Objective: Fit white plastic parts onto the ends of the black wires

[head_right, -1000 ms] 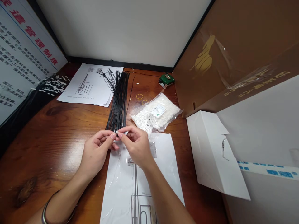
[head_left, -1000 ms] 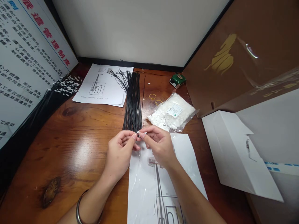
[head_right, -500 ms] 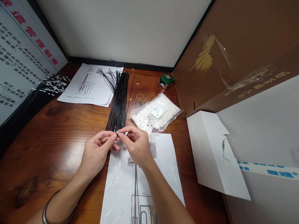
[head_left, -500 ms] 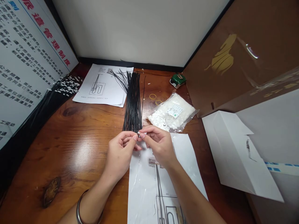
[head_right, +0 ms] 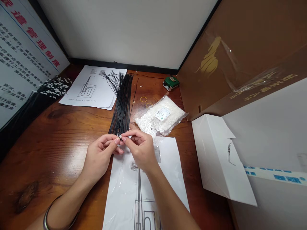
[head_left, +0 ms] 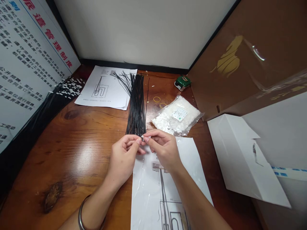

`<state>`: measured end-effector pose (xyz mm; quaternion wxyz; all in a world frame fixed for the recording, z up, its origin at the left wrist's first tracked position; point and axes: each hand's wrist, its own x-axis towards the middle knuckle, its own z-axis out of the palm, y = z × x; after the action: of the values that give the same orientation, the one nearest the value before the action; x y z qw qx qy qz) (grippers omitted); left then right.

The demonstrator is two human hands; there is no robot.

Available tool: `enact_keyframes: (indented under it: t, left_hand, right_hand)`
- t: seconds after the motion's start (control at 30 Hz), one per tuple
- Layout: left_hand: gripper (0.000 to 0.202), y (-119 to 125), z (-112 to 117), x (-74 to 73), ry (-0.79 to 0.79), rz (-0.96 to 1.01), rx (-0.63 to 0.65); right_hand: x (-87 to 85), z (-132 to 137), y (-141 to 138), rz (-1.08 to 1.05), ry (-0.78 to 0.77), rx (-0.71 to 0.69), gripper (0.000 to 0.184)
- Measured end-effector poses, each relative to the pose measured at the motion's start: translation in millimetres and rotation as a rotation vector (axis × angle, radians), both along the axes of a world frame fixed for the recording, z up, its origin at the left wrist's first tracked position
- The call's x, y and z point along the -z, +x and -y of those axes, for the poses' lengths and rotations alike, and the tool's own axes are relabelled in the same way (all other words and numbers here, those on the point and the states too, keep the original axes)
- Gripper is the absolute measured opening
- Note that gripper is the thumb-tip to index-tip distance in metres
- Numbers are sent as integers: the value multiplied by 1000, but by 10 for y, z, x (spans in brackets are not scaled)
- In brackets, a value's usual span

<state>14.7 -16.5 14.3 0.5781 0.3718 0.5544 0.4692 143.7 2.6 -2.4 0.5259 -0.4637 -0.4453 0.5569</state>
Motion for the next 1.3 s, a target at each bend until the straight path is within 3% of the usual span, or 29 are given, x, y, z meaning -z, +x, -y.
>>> enact_keyframes:
  t: [0.23,1.3]
  left_hand:
    - [12,-10,13,4,3,-9,14]
    - [9,3,4,15,22,33,-13]
  right_hand:
    - [-35,-25,33,-78,-108,-38,5]
    - [-57,-39,33,-48,-106,-54,4]
